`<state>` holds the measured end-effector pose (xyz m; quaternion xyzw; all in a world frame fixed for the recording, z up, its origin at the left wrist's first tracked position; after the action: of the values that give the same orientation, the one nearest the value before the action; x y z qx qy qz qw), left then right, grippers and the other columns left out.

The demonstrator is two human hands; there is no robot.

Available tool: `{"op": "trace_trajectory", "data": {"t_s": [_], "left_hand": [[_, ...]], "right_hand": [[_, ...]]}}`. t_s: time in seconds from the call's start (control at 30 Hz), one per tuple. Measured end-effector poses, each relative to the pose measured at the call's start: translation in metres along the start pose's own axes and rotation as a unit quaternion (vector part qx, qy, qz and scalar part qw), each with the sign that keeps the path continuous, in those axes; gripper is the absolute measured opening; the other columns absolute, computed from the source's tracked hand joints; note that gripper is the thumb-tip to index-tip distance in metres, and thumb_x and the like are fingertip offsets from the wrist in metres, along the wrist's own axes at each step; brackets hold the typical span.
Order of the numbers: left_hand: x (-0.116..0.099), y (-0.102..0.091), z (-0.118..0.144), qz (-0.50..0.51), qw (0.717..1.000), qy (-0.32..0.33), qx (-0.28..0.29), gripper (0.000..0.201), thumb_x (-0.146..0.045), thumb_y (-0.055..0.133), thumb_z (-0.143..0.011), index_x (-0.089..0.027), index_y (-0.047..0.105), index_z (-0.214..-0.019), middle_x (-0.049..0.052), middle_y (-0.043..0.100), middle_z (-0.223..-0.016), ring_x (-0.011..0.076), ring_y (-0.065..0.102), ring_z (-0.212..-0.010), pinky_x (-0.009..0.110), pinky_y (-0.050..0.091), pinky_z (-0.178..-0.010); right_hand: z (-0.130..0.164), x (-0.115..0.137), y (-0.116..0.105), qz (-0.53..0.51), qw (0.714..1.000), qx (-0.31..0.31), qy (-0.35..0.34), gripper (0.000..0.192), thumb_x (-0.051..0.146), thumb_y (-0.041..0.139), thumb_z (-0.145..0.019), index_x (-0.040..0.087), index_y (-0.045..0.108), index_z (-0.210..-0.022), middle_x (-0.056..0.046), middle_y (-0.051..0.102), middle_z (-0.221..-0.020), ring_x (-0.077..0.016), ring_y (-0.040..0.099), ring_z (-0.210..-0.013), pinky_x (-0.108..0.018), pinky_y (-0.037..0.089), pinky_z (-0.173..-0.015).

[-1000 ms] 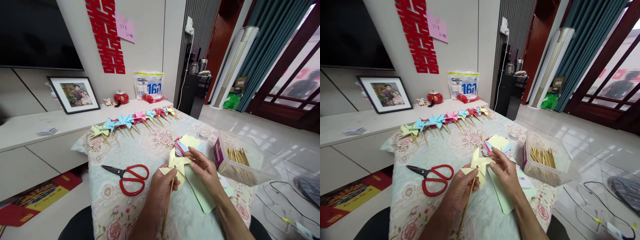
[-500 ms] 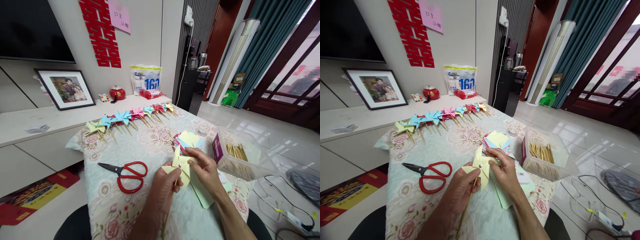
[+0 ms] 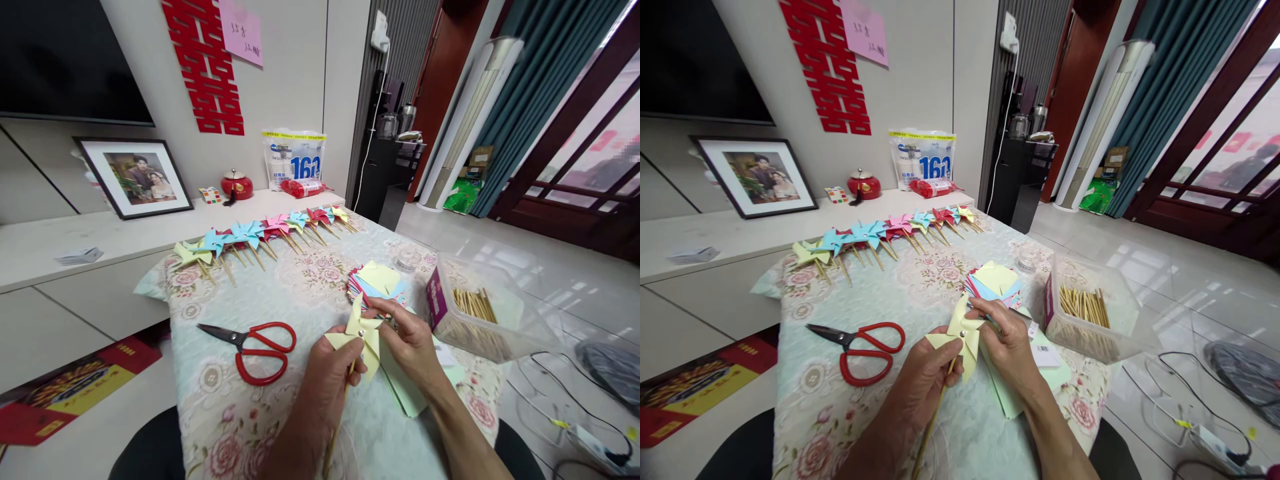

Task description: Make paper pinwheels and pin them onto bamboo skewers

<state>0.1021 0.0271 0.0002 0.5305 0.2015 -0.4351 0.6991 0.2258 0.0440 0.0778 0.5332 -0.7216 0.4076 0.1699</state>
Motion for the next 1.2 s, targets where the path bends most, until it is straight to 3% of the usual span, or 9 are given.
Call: {"op": "trace_trajectory", "data": {"t_s": [0.2,0.33,0.43,0.67,1.03,1.2], "left_hand": [[-0.007,-0.005,0.0,0.055,0.998,0.021,-0.008,0.031,-0.035,0.076,-0.066,-0.015,0.06,-0.083,0.0,0.061,-0.061,0.0094,0.051,-0.048,0.02,0.028,-0.041],[-0.011,-0.019,-0.005,0.113,0.991,0.022,-0.067,0.032,-0.038,0.07,-0.064,-0.013,0.06,-0.083,0.001,0.063,-0.065,0.0113,0.054,-0.048,0.022,0.033,-0.041],[-0.012,-0.022,-0.007,0.142,0.987,0.037,-0.071,0.03,-0.03,0.07,-0.06,-0.014,0.061,-0.084,0.001,0.064,-0.068,0.012,0.056,-0.052,0.022,0.036,-0.045],[-0.013,-0.015,-0.005,0.128,0.989,0.078,-0.015,0.028,-0.009,0.061,-0.052,-0.015,0.067,-0.078,0.001,0.063,-0.071,0.0115,0.054,-0.064,0.021,0.037,-0.054],[-0.013,-0.013,-0.005,0.132,0.987,0.09,-0.017,0.033,-0.008,0.073,-0.055,-0.016,0.066,-0.087,0.001,0.065,-0.079,0.0107,0.05,-0.066,0.022,0.037,-0.056],[-0.016,-0.017,-0.007,0.138,0.985,0.106,-0.016,0.026,-0.009,0.074,-0.059,-0.018,0.065,-0.082,-0.001,0.063,-0.076,0.0114,0.051,-0.068,0.022,0.038,-0.06]], "right_hand": [[0.004,-0.007,-0.003,0.015,0.999,-0.027,0.017,0.049,0.013,0.055,-0.093,0.031,0.053,-0.138,-0.005,0.068,-0.124,-0.0224,0.061,-0.114,-0.041,0.046,-0.098],[0.008,-0.012,-0.009,0.006,0.995,-0.083,0.055,0.03,0.022,0.057,-0.095,0.027,0.062,-0.124,-0.006,0.069,-0.111,-0.0215,0.065,-0.1,-0.036,0.05,-0.086],[0.007,-0.008,0.0,0.038,0.996,-0.045,0.067,0.015,0.026,0.056,-0.096,0.023,0.069,-0.104,-0.005,0.07,-0.097,-0.0198,0.065,-0.089,-0.032,0.049,-0.078],[0.006,-0.007,0.021,0.098,0.986,0.057,0.119,0.025,0.03,0.048,-0.098,0.02,0.071,-0.098,-0.008,0.074,-0.096,-0.0234,0.067,-0.089,-0.035,0.049,-0.078],[0.01,-0.009,0.026,0.088,0.984,0.079,0.131,0.023,0.03,0.049,-0.097,0.02,0.069,-0.102,-0.008,0.073,-0.1,-0.0242,0.066,-0.094,-0.036,0.048,-0.083],[0.009,-0.007,0.019,0.095,0.985,0.046,0.137,0.023,0.033,0.05,-0.096,0.019,0.068,-0.099,-0.008,0.072,-0.095,-0.0233,0.065,-0.088,-0.034,0.047,-0.08]]}}
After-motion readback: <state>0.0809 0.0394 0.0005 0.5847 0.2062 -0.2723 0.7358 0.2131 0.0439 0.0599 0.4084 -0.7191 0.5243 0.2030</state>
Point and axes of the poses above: each hand's wrist, its own z-axis away from the middle knuckle, its own y-axis out of the palm, x = y × z, the point moved 8 cm from there along -z, towards the middle knuckle
